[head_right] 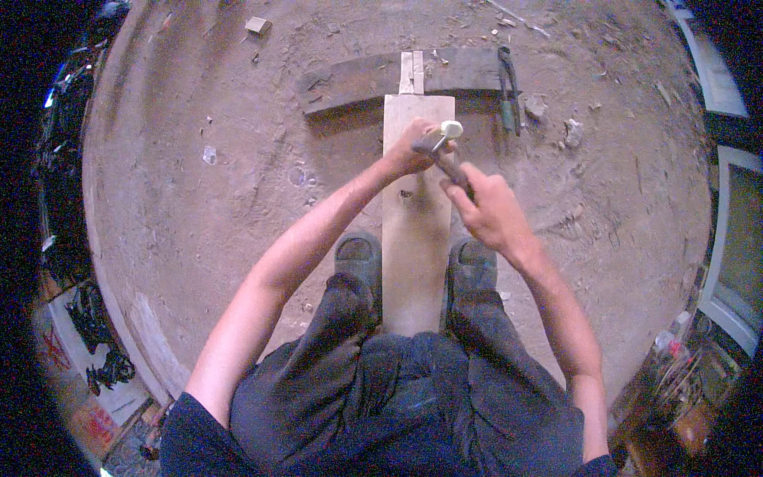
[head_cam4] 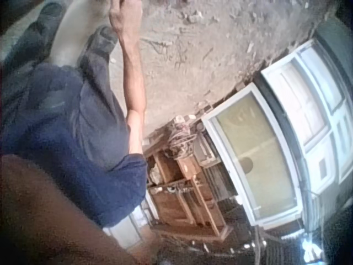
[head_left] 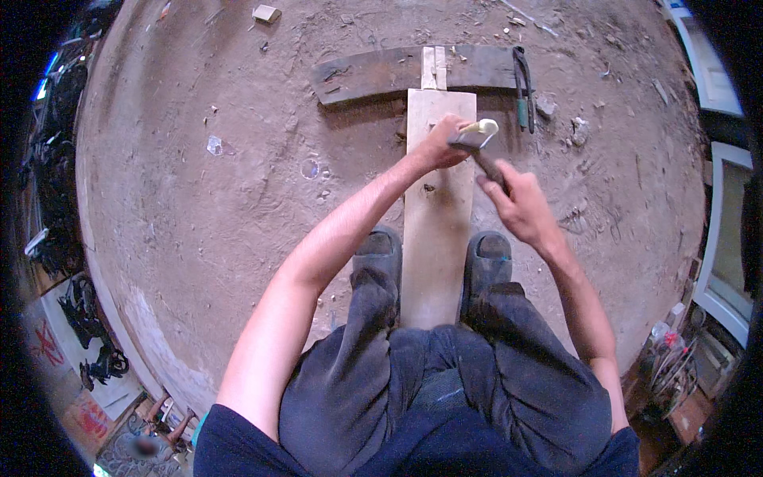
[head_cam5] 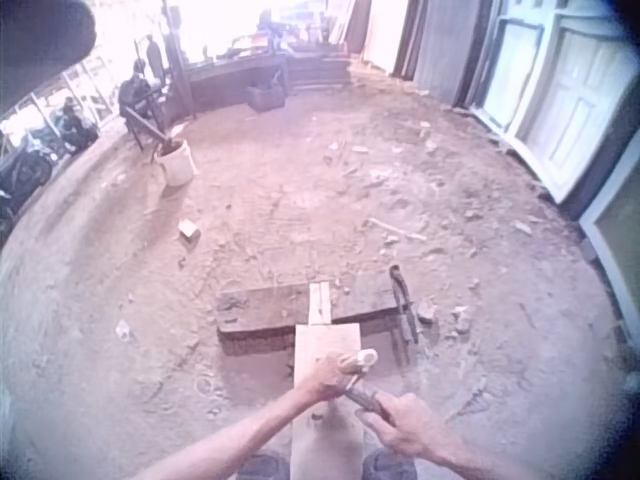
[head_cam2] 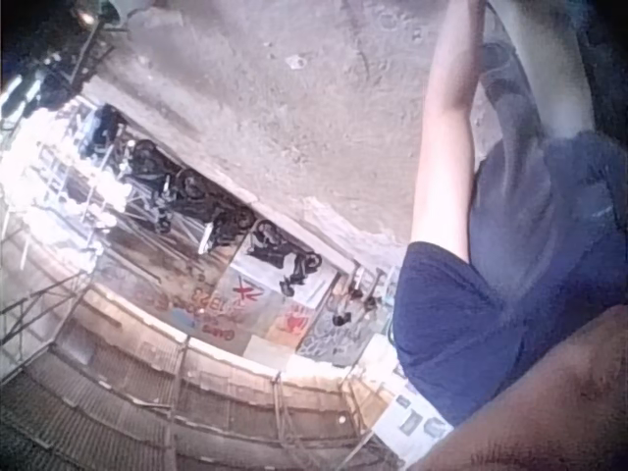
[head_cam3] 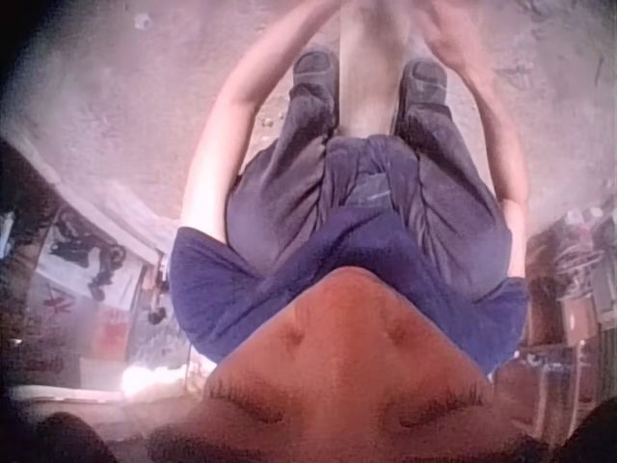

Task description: The person carves a rectangular hole into a wooden board using a chisel and a hammer while sitting on the floor.

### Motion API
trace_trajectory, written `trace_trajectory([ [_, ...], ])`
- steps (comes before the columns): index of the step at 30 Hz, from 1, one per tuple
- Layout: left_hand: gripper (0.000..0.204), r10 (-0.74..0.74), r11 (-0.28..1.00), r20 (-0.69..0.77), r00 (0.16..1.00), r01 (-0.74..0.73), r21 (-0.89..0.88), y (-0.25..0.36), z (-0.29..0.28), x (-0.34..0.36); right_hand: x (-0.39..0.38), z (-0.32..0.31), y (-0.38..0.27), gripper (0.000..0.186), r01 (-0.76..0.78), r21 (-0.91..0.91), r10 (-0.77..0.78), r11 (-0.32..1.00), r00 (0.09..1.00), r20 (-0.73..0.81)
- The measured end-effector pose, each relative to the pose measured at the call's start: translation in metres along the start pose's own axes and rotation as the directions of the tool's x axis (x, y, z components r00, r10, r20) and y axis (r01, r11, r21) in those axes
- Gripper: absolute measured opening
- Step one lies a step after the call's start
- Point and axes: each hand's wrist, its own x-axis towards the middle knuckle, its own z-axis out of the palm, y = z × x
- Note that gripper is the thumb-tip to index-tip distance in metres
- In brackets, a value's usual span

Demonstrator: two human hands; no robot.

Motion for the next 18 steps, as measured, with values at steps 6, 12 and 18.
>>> trace_trajectory([
  [6,0.024,-0.247,0.933,0.093,0.964,0.263,-0.247,0.004,0.007,0.0,-0.002,0.017,0.016,0.026,-0.094,-0.109,0.11,0.99,0.983,0.144],
  [12,0.023,-0.278,0.903,-0.036,0.96,0.248,-0.352,-0.006,0.004,0.0,-0.002,0.012,0.019,0.023,0.03,0.023,-0.032,0.999,0.998,0.054],
  [18,0.029,-0.327,0.875,-0.085,0.941,0.268,-0.403,0.006,-0.009,0.001,-0.005,0.001,0.01,0.022,0.048,0.188,-0.027,0.981,0.993,-0.114],
])
